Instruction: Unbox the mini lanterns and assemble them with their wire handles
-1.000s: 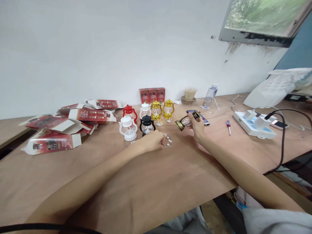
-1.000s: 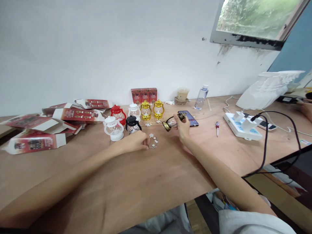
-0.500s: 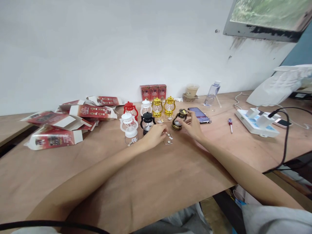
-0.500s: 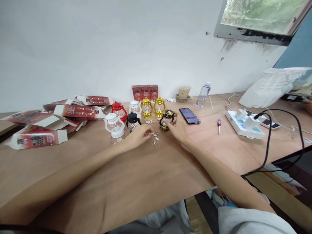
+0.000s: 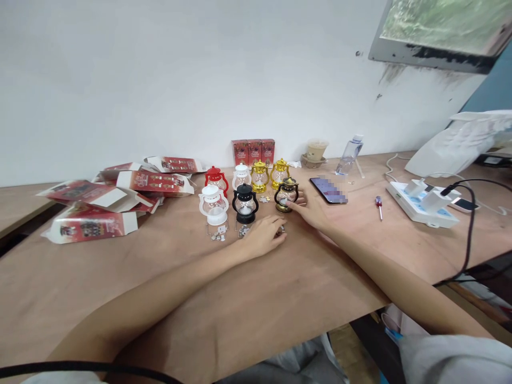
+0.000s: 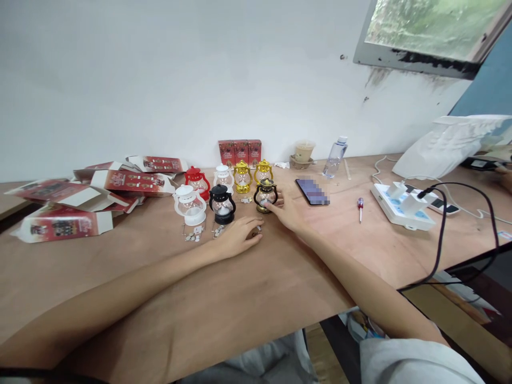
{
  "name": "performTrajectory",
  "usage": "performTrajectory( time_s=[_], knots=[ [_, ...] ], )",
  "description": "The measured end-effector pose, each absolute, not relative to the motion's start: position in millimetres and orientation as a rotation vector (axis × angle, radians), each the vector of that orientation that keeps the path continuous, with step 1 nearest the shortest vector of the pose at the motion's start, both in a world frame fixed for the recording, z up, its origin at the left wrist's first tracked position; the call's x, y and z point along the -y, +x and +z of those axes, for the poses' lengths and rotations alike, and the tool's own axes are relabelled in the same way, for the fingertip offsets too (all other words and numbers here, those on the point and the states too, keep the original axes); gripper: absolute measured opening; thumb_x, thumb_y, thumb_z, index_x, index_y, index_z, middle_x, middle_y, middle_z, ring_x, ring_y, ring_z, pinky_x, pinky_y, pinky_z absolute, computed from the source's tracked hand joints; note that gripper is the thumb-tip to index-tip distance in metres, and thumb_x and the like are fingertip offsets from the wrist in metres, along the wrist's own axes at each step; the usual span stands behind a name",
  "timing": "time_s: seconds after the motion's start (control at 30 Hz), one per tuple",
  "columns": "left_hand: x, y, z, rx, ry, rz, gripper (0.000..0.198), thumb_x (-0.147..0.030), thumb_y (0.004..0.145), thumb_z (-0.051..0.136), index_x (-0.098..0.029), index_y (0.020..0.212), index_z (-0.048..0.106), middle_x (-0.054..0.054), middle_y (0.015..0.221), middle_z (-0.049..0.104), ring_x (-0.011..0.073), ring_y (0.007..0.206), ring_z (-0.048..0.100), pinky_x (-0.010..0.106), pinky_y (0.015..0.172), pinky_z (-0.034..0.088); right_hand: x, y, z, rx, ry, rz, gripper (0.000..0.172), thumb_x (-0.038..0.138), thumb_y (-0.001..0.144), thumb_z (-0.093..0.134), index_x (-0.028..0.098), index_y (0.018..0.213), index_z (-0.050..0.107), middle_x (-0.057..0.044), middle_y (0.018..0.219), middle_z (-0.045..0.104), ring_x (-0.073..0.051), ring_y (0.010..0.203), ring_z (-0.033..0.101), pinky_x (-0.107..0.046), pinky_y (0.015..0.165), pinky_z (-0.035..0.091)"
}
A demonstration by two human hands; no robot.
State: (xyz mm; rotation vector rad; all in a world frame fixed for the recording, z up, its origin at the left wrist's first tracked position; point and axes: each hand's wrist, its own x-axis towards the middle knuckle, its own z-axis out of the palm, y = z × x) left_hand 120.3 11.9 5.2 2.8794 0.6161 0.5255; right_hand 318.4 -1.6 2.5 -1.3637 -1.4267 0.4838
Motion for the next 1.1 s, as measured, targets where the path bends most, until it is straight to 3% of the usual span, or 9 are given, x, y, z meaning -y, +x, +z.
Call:
performTrajectory(
  time_s=[0.17,0.27,0.4,0.5,0.63,0.8,0.9,1.1],
  knots=[
    [-5,122,6,-0.638,2.962,0.532,0.031,-0.022,0.088,0.049,-0.009,0.115,0.056,0.014,0.120,0.061,0.0247,0.111,0.057,0.037,0.096,0.047,-3,306,-1,1.480,-1.291,0.643,0.054,0.047,0.073,0.067,0.020,0.115,0.046,-0.008,0.103,0.065,-0.020,0.089,0.064,-0.043,0.085,0.051],
    [-3,123,6,-0.673,3.014,0.525,0.030,-0.022,0.088,0.050,-0.009,0.115,0.055,0.013,0.120,0.061,0.0248,0.111,0.057,0.038,0.095,0.047,-4,300,-7,1.529,-1.226,0.709,0.064,0.049,0.074,0.066,0.022,0.125,0.039,-0.009,0.109,0.063,-0.021,0.095,0.064,-0.044,0.088,0.051],
    [-1,121,5,-0.682,3.031,0.646,0.037,-0.024,0.088,0.051,-0.009,0.122,0.051,0.015,0.124,0.059,0.0247,0.116,0.055,0.038,0.096,0.047,-6,307,-1,1.485,-1.248,0.454,0.048,0.045,0.082,0.056,0.024,0.123,0.041,-0.011,0.125,0.055,-0.021,0.110,0.057,-0.044,0.095,0.048],
    [2,118,3,-0.572,3.027,0.775,0.040,-0.024,0.089,0.049,-0.006,0.124,0.049,0.017,0.128,0.056,0.0248,0.121,0.051,0.038,0.100,0.044,-19,317,26,1.412,-1.280,0.158,0.031,0.036,0.086,0.049,0.022,0.114,0.047,-0.010,0.121,0.057,-0.020,0.107,0.058,-0.042,0.095,0.047],
    [13,110,0,-0.248,3.013,0.802,0.036,-0.017,0.089,0.042,-0.011,0.123,0.052,0.012,0.129,0.057,0.0206,0.121,0.051,0.037,0.105,0.041,-64,314,84,1.548,-1.298,-0.116,0.024,0.025,0.086,0.043,0.020,0.107,0.053,-0.008,0.111,0.062,-0.021,0.106,0.056,-0.042,0.096,0.043],
    [32,95,1,-0.073,2.965,0.659,0.028,-0.016,0.088,0.042,-0.013,0.109,0.060,0.011,0.120,0.061,0.0186,0.111,0.057,0.032,0.098,0.046,-147,279,137,2.047,-1.701,-0.479,0.030,0.027,0.089,0.045,0.014,0.113,0.056,-0.014,0.121,0.057,-0.028,0.111,0.050,-0.048,0.094,0.042],
    [39,89,5,-0.169,2.960,0.535,0.022,-0.016,0.087,0.044,-0.015,0.099,0.062,0.010,0.112,0.063,0.0191,0.102,0.060,0.032,0.091,0.049,-186,257,144,2.103,-1.767,-0.481,0.035,0.034,0.090,0.053,0.015,0.119,0.053,-0.010,0.122,0.055,-0.023,0.107,0.055,-0.045,0.090,0.047],
    [38,91,4,-0.268,2.920,0.483,0.021,-0.018,0.086,0.044,-0.016,0.103,0.057,0.010,0.116,0.059,0.0195,0.103,0.057,0.032,0.090,0.048,-231,233,131,2.225,-1.897,-0.405,0.038,0.036,0.089,0.054,0.015,0.121,0.051,-0.010,0.120,0.056,-0.021,0.103,0.058,-0.043,0.087,0.050]
  ],
)
